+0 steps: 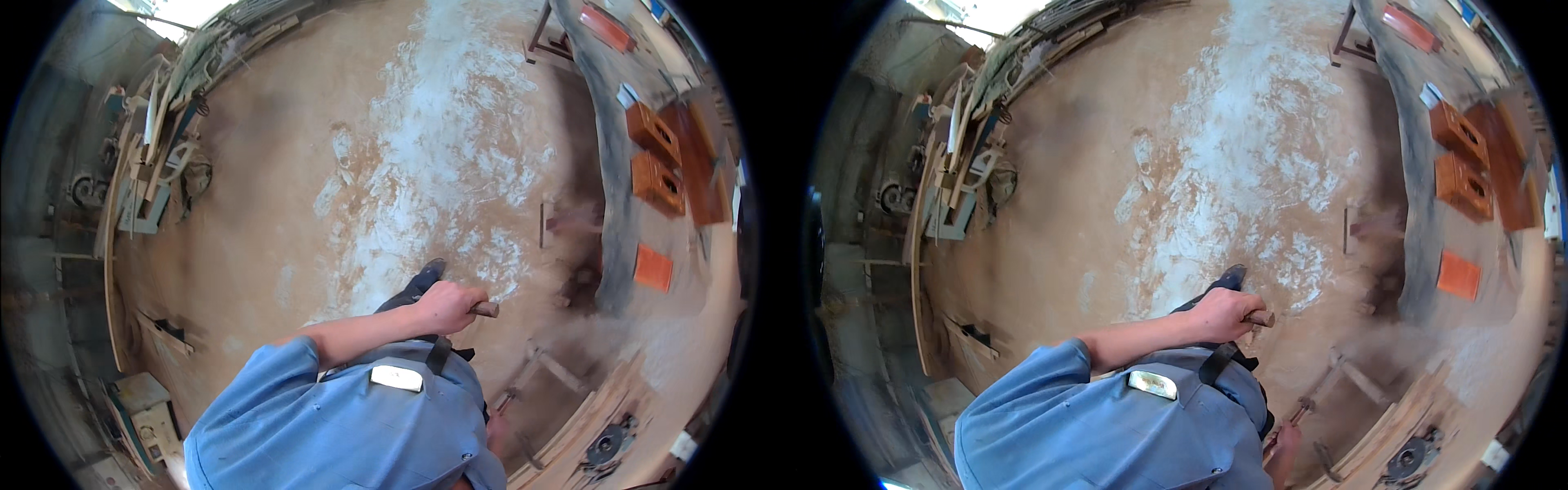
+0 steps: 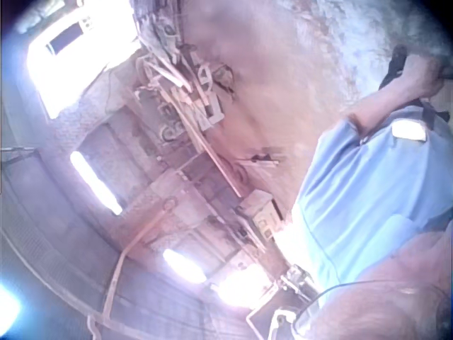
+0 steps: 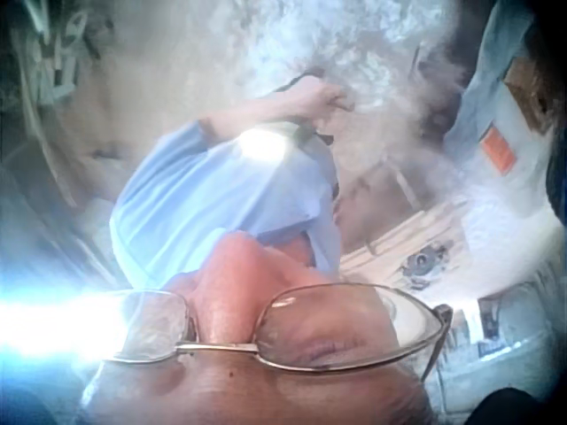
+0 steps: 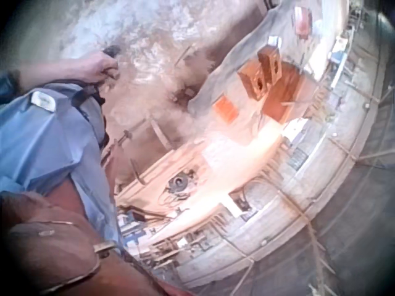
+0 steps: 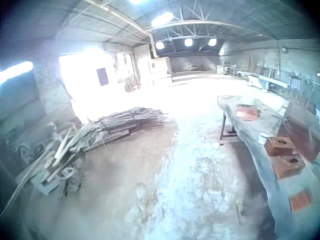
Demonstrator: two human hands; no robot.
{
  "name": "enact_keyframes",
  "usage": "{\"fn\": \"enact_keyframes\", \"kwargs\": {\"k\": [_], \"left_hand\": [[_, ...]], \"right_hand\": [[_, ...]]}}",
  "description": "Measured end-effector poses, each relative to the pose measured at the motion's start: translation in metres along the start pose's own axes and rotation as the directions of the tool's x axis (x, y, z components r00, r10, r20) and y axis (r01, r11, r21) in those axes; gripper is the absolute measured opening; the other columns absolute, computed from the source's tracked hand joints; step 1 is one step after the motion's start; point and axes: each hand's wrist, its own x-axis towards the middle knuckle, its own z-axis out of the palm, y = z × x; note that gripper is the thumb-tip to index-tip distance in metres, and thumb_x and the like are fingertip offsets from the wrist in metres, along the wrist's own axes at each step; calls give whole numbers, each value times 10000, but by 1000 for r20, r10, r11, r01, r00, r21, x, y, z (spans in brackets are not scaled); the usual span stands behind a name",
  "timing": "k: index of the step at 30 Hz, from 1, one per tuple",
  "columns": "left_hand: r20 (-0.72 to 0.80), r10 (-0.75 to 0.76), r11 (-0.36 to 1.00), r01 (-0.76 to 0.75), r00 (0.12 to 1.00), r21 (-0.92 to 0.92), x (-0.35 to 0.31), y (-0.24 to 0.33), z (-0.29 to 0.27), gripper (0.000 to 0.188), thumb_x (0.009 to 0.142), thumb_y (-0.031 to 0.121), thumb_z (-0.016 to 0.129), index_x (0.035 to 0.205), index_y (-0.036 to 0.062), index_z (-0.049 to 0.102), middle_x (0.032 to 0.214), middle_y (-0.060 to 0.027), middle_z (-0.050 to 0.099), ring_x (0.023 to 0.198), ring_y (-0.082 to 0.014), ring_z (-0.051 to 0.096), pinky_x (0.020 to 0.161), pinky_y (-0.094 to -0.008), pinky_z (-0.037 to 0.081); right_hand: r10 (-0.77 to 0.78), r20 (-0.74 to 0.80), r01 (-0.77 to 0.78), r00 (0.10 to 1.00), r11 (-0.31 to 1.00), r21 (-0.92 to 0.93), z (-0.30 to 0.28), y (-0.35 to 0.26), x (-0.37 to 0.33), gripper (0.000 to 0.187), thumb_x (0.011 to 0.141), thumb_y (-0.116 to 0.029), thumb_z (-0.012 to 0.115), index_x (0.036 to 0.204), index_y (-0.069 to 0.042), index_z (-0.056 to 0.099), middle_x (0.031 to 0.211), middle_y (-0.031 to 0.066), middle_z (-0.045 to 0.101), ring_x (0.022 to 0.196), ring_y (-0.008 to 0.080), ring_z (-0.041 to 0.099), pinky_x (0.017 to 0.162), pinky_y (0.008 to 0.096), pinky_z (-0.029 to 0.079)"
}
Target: The person handles small wooden pieces, using a hammer to tap them into a wooden frame on a workbench. They also move between workstations, picking up and placing down wood pieces and tools.
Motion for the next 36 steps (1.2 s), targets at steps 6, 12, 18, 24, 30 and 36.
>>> {"fn": "enact_keyframes", "kwargs": {"k": [6,12,18,24,30,36], "left_hand": [[-87,-46,989,33,995,-143,70,-14,-51,266,807,122,666,1071,107,638,952,-137,687,880,-348,661,730,-435,529],[-85,6,1000,-4,996,18,120,-24,-84,171,826,131,663,987,114,716,913,-138,670,874,-348,651,761,-433,528],[-34,-71,996,73,997,43,159,-20,-51,116,810,110,715,901,54,669,824,-152,645,766,-351,639,676,-405,503],[69,177,978,-183,982,99,203,18,-6,143,826,100,717,838,16,602,711,-105,573,620,-214,533,611,-339,458],[125,75,997,-78,989,19,274,73,49,166,860,138,678,898,0,594,698,-75,583,639,-127,525,626,-290,471],[155,170,959,-200,973,203,357,141,103,195,874,183,621,924,-3,596,776,-173,625,723,-285,608,675,-402,484]], "right_hand": [[-1,24,2,1000,1000,-18,26,-42,9,219,862,-240,650,872,-36,569,618,58,519,475,190,519,434,362,429],[-136,62,143,989,983,-113,36,-119,-3,264,847,-252,674,763,-34,551,553,50,514,409,175,503,387,349,440],[-16,-31,18,999,998,62,34,-107,-18,231,838,-268,686,819,-54,602,568,42,519,435,154,511,383,331,433],[144,31,-148,989,966,211,52,-33,9,295,826,-308,693,850,-26,608,603,58,556,465,189,559,402,362,492],[155,-8,-147,988,952,268,42,-18,0,306,822,-311,685,849,-17,606,609,68,563,471,198,571,405,385,513],[161,-68,-124,985,917,379,12,-32,6,294,848,-307,659,824,-19,607,603,58,567,457,173,570,389,365,520]]}}
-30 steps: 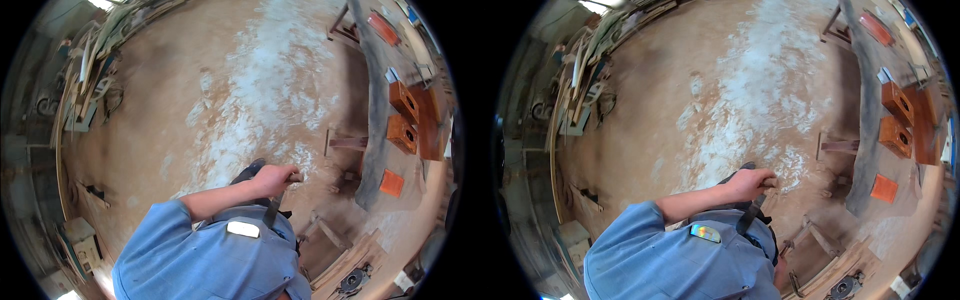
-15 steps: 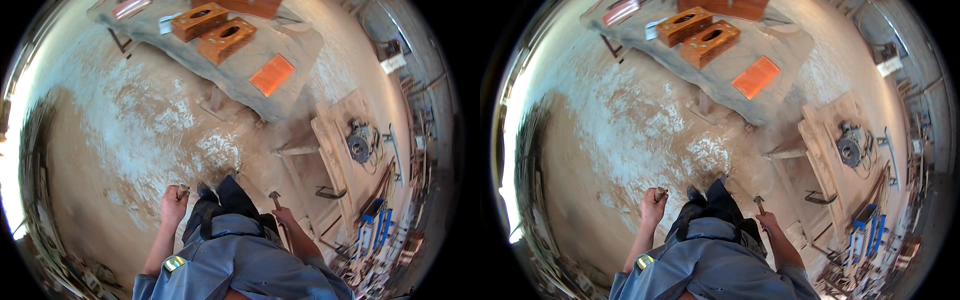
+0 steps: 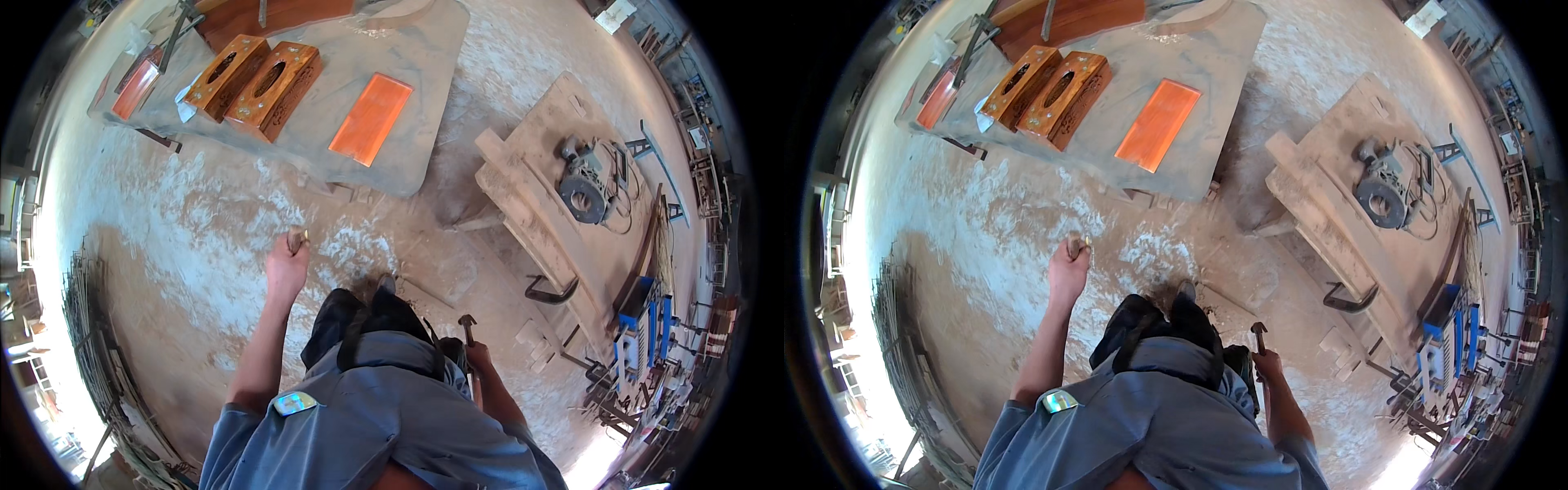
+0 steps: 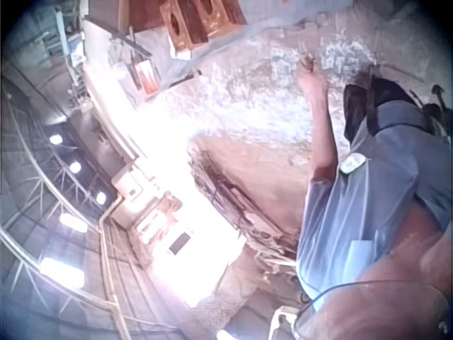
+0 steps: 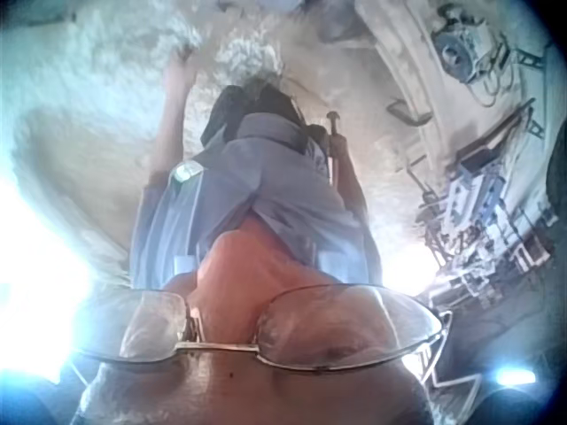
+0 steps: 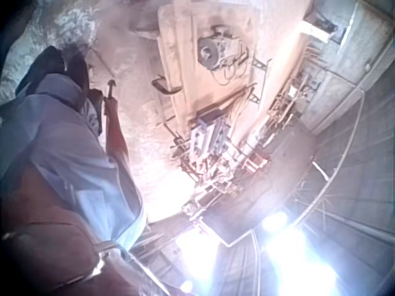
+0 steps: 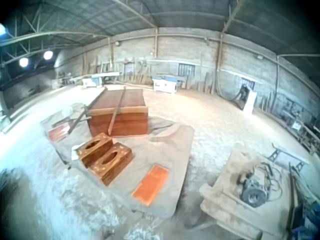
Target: The person handles small wooden pieces, using a hammer to tap them into a wooden frame on a workbench. They also move between workstations, picking up and placing down wood pieces and tools.
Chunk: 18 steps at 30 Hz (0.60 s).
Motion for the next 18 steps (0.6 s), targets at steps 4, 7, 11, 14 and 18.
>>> {"fn": "enact_keyframes", "kwargs": {"k": [4,7,11,14,18], "left_hand": [[9,81,995,-81,997,62,65,20,20,174,860,163,593,937,7,606,927,-239,633,867,-435,617,755,-487,484],[-17,175,976,-171,985,132,121,19,33,189,864,173,600,958,11,619,944,-228,642,881,-432,613,770,-488,490],[24,314,922,-311,949,229,192,8,44,229,847,156,564,1052,69,617,1026,-192,638,944,-393,625,804,-485,514],[195,226,932,-270,954,242,232,38,54,288,836,162,542,1111,111,611,1073,-166,624,988,-376,618,802,-483,535],[55,255,965,-258,965,51,240,25,59,211,850,175,571,1030,66,591,992,-212,634,929,-420,626,765,-499,532]], "right_hand": [[-32,-28,32,999,999,17,-15,-34,11,297,839,-298,670,832,-9,607,608,63,579,466,175,582,399,357,519],[-73,-68,71,995,997,-36,-21,-66,22,288,822,-292,679,867,-11,639,605,69,597,464,176,593,423,352,514],[-393,-156,304,906,862,-405,-19,-79,58,317,832,-321,680,790,-10,638,582,86,604,483,184,616,438,373,498],[-300,-218,239,929,933,-269,-13,-75,75,328,827,-304,686,747,8,620,529,84,575,452,183,601,418,377,480],[-183,-133,177,974,982,-62,-17,-202,15,249,818,-236,676,791,4,615,564,77,571,428,174,561,428,351,486]]}}
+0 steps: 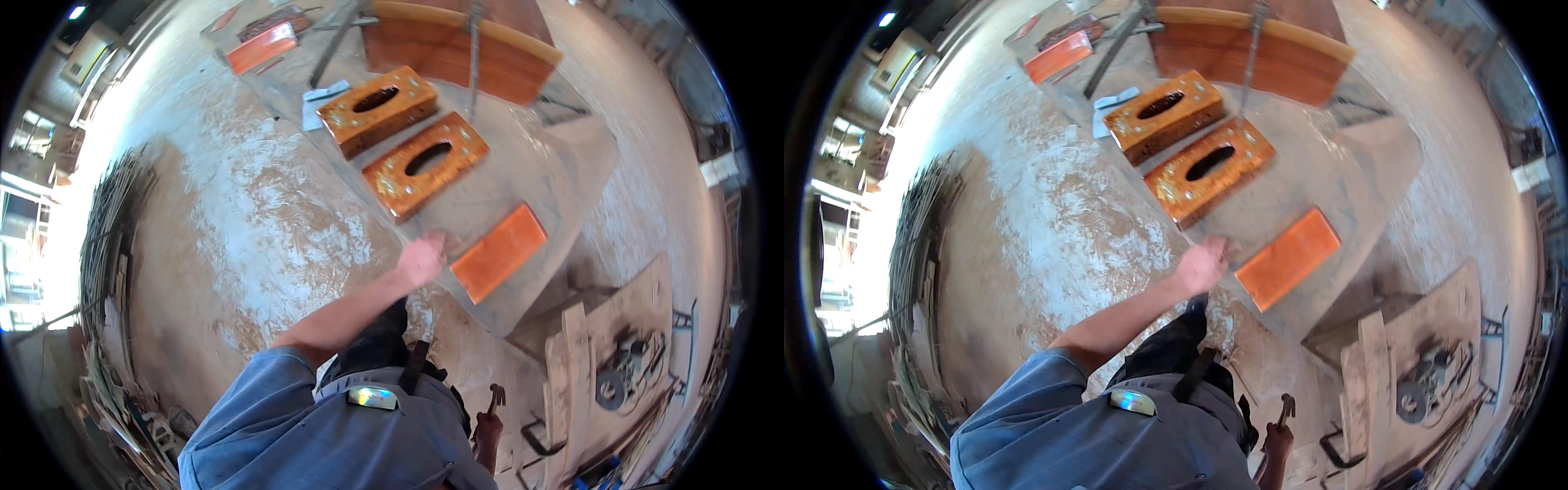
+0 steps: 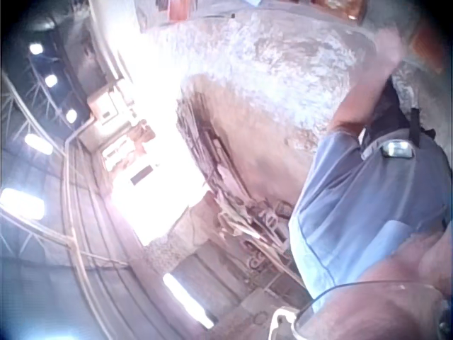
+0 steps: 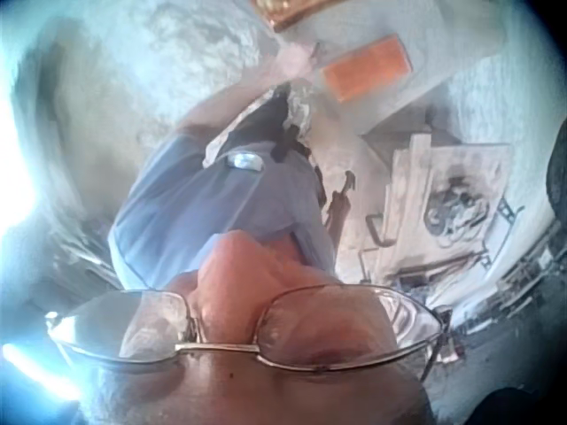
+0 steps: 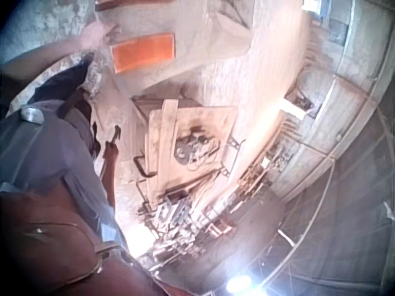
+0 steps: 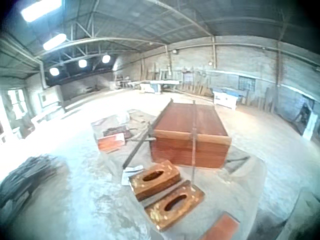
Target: The person handles small wooden pieces, using a hammer to tap them into a wooden frame on a workbench. They also move between workstations, picking up and placing down wood pieces and tools.
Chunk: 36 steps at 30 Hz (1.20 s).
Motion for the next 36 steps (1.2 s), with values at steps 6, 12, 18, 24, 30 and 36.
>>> {"fn": "enact_keyframes", "kwargs": {"k": [6,12,18,24,30,36], "left_hand": [[167,-91,996,92,982,5,-62,-25,-42,211,867,196,594,1008,43,622,986,-206,631,959,-419,618,800,-507,509],[29,-545,838,543,838,58,-144,-100,-106,236,897,280,625,967,56,646,866,-222,653,831,-421,635,717,-472,507],[-121,-652,757,638,748,-138,-154,-163,-176,201,876,234,637,920,38,655,810,-215,666,785,-382,663,699,-428,516],[-227,-552,834,537,802,-128,-155,-256,-268,166,877,192,644,912,30,652,775,-220,648,745,-376,660,660,-420,510],[-436,-516,849,508,737,-147,-209,-400,-389,113,917,87,609,983,6,652,781,-108,656,695,-169,600,660,-335,499],[-363,-789,612,584,495,-534,-192,-460,-480,178,915,76,585,1033,-12,685,734,0,616,646,-71,554,606,-245,469]], "right_hand": [[-90,62,87,994,995,55,4,-89,6,197,836,-193,674,807,-12,601,559,46,548,446,129,552,410,313,473],[-285,301,342,910,926,-158,40,-182,10,298,817,-271,715,910,10,677,692,118,657,628,207,646,627,354,521],[-371,442,520,817,806,-284,97,-289,-40,376,823,-352,721,938,3,678,726,133,681,658,216,669,642,359,525],[-432,533,590,728,791,-165,222,-404,-84,360,858,-352,685,848,3,627,617,79,611,543,170,621,528,329,489],[-524,539,675,660,729,-117,347,-530,-133,298,853,-298,676,869,-8,609,663,73,599,584,166,605,549,340,476],[-614,384,684,690,727,-66,401,-683,-169,300,850,-228,685,1032,-10,586,770,38,594,622,116,558,548,299,459]]}}
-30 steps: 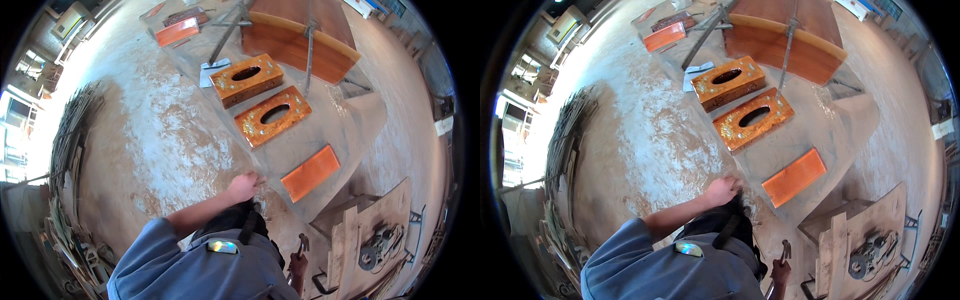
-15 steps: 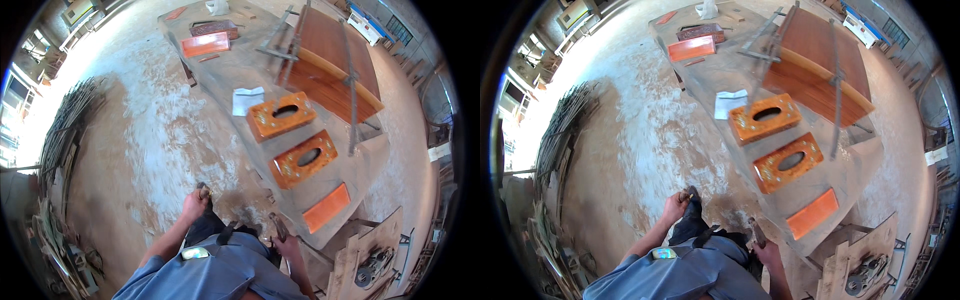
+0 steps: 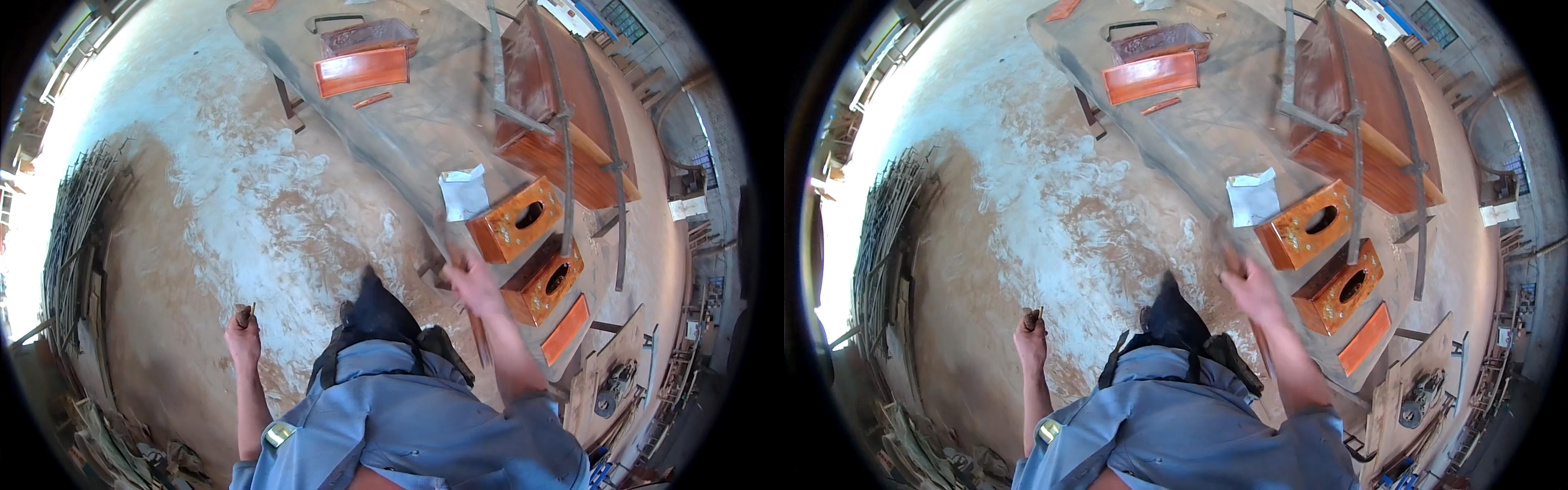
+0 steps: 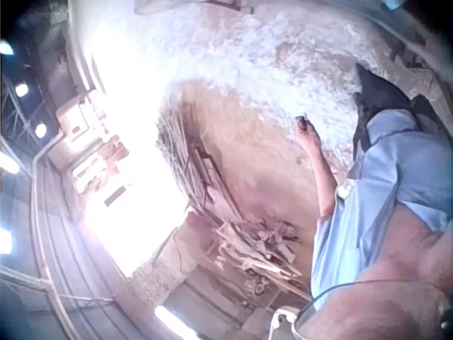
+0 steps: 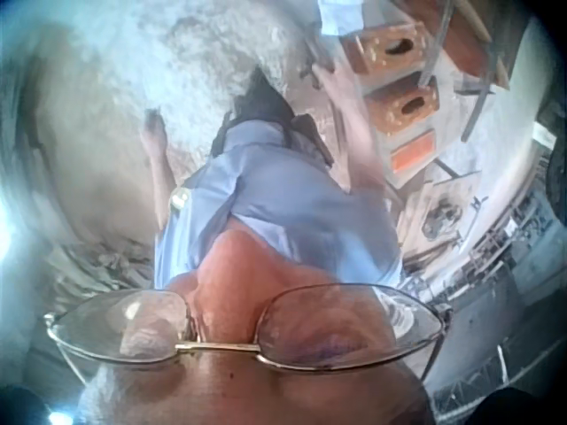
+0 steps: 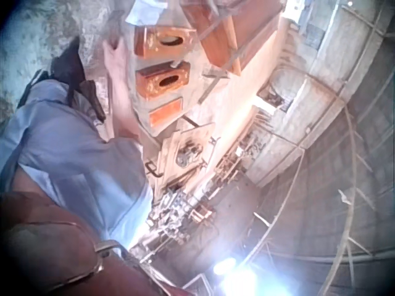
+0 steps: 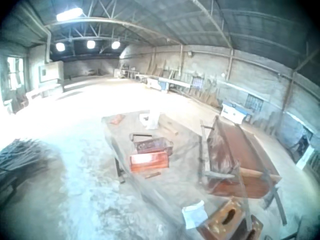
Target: The person handles small wooden pieces, using a hammer to tap them into a wooden frame on a workbench. They also move between workstations, picking up and placing down wood pieces and tools.
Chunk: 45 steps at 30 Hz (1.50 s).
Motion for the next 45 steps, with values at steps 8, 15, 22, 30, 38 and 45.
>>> {"fn": "enact_keyframes", "kwargs": {"k": [8,15,22,30,38,45], "left_hand": [[35,23,999,-22,999,-43,143,65,16,173,925,87,614,1031,-24,693,783,-14,647,659,-77,573,610,-241,492],[33,75,995,-78,997,70,310,182,12,201,921,114,631,1055,-24,689,812,-17,653,680,-72,559,619,-248,484],[175,212,977,-215,961,3,448,294,100,231,913,139,640,1062,-34,676,826,-34,651,659,-92,559,637,-260,497],[331,215,949,-276,919,150,567,375,174,293,879,172,663,1090,-31,677,787,-31,635,655,-94,559,623,-260,482],[492,253,912,-375,833,167,678,423,247,261,875,181,640,1078,24,689,712,-9,603,534,-52,457,484,-242,359],[631,193,943,-320,751,92,749,448,289,210,881,157,629,1037,21,660,760,-6,609,625,-83,553,559,-230,419]], "right_hand": [[11,-195,57,981,939,340,31,-41,176,178,919,-165,622,1000,-29,541,659,-10,516,466,79,496,422,243,425],[118,-399,-100,909,993,64,35,-64,316,378,901,-287,622,1117,20,576,840,196,661,746,319,663,677,401,512],[221,-460,-301,860,948,-108,26,-85,344,452,902,-275,606,1261,-14,521,1021,264,655,998,438,620,893,460,484],[141,-594,-404,792,850,-337,39,-98,332,516,871,-195,654,1339,-59,486,1215,205,548,1074,418,569,907,486,482],[49,-797,-374,603,899,-227,79,-131,284,413,845,-144,671,1229,-26,575,1165,205,587,1063,411,554,920,465,470],[365,-776,-385,514,907,171,156,-189,291,303,888,-114,662,1164,0,611,1148,176,599,922,289,640,736,365,558]]}}
